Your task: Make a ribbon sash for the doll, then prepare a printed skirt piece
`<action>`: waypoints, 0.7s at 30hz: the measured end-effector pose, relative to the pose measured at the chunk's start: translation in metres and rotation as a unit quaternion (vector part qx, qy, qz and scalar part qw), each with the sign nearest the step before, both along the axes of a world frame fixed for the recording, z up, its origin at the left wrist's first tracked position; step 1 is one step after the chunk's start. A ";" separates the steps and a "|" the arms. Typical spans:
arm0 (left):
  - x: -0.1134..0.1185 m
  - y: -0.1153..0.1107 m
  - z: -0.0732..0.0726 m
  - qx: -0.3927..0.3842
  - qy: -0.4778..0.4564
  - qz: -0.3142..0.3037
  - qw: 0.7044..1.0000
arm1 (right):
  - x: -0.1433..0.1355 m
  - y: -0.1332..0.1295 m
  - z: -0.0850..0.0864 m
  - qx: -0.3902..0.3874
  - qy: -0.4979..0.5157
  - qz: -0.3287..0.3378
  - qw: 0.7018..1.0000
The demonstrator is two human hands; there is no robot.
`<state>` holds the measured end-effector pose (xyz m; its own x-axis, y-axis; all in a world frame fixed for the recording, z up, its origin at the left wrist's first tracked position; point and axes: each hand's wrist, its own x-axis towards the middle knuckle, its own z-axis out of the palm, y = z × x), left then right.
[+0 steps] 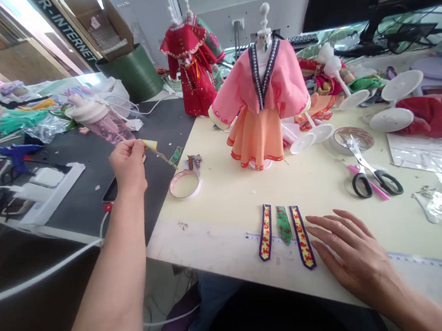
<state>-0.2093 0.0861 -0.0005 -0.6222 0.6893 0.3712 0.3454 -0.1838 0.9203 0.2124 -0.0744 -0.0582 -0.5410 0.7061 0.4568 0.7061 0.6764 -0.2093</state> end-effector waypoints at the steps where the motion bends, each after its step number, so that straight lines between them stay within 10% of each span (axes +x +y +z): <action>1: 0.001 -0.001 0.002 0.011 -0.008 -0.010 1.000 | 0.000 0.000 0.000 0.000 0.000 0.002 1.000; 15: 0.015 -0.019 0.010 -0.013 -0.137 -0.217 0.966 | 0.000 0.000 -0.001 -0.004 -0.007 0.001 1.000; 21: 0.014 -0.014 0.002 -0.040 -0.136 -0.144 0.979 | 0.001 0.001 -0.002 -0.005 -0.005 0.000 1.000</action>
